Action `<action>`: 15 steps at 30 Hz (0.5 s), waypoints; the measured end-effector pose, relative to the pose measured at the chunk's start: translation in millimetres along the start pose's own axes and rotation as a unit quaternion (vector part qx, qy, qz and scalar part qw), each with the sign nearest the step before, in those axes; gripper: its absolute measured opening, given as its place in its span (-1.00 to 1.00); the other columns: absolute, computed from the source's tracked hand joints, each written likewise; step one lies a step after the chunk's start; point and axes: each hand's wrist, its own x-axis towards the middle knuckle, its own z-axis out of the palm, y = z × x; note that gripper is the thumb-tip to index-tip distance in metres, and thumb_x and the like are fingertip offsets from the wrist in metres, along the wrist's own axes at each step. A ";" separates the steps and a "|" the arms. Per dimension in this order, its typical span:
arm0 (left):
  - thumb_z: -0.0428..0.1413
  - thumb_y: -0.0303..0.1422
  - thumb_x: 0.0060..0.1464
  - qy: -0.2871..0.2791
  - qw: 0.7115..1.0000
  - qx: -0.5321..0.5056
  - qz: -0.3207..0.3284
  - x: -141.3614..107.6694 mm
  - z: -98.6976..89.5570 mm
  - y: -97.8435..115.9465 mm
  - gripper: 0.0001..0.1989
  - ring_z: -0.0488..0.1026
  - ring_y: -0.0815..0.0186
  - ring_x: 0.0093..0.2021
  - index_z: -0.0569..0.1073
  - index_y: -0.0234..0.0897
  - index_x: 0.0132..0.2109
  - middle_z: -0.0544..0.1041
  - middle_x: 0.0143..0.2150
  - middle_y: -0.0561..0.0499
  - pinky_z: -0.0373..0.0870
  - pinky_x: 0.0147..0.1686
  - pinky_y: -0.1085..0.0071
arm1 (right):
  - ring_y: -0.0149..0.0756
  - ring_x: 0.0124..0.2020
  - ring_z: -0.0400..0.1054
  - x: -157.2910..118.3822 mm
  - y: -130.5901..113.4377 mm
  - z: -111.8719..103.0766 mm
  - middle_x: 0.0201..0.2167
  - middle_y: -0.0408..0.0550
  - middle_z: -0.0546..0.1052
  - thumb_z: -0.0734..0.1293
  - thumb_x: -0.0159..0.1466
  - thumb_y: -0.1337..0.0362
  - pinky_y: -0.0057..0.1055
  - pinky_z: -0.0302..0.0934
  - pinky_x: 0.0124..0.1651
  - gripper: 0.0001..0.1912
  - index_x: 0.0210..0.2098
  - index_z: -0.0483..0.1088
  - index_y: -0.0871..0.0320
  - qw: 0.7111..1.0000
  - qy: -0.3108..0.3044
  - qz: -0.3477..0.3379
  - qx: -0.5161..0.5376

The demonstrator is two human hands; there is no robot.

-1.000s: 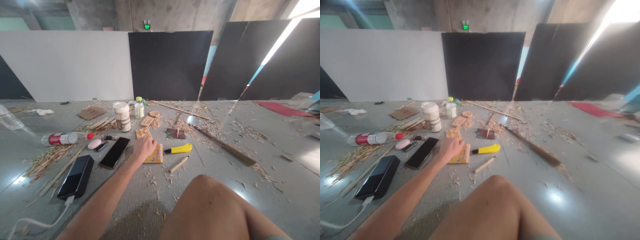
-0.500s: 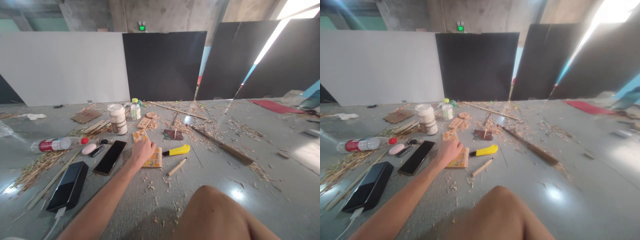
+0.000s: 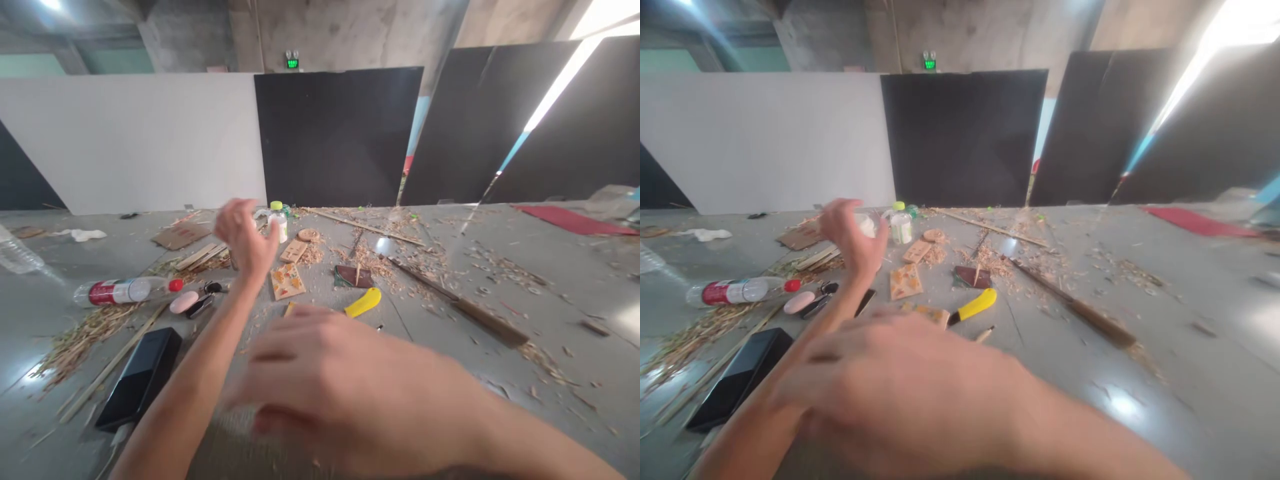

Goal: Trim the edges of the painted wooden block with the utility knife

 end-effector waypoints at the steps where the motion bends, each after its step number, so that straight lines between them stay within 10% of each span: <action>1: 0.31 -0.26 0.14 0.077 0.996 0.008 -0.044 4.9 -0.4 -14.0 -0.41 0.18 -0.20 0.40 0.32 -0.35 0.23 0.32 0.30 -0.36 0.10 0.38 -0.23 | -0.33 -0.04 0.50 -6.0 5.2 -10.1 -0.04 -0.06 0.65 0.29 0.50 0.31 -0.34 0.36 0.00 -0.75 0.10 0.53 0.11 1.000 0.011 0.029 0.000; 5: 0.43 -0.13 0.00 0.126 0.982 -0.025 -0.139 -5.2 12.2 -64.4 -0.09 0.15 -0.17 0.46 0.16 -0.28 0.35 0.23 0.38 -0.38 0.13 0.44 -0.12 | -0.29 -0.15 0.48 -29.1 30.0 -40.5 -0.16 -0.06 0.64 0.29 0.50 0.29 -0.29 0.31 -0.08 -0.75 0.08 0.56 0.08 0.987 0.058 0.134 -0.067; 9: 0.48 -0.16 -0.12 0.005 0.971 -0.122 -0.203 -25.4 36.7 -96.1 0.15 0.19 -0.12 0.49 0.00 -0.35 0.45 0.16 0.47 -0.48 0.18 0.45 0.00 | -0.27 -0.22 0.49 -39.2 50.8 -46.6 -0.21 -0.07 0.64 0.31 0.48 0.27 -0.30 0.28 -0.16 -0.74 0.08 0.58 0.04 0.977 0.076 0.171 -0.105; 15: 0.37 -0.04 0.00 -0.131 0.950 -0.159 -0.235 -17.4 36.5 -107.6 -0.30 0.61 -0.01 0.09 0.39 -0.34 0.17 0.63 0.10 -0.25 0.54 0.11 0.04 | -0.28 -0.31 0.47 -44.6 69.4 -51.5 -0.27 -0.09 0.64 0.30 0.48 0.22 -0.28 0.28 -0.24 -0.76 0.01 0.60 0.02 0.968 0.077 0.209 -0.117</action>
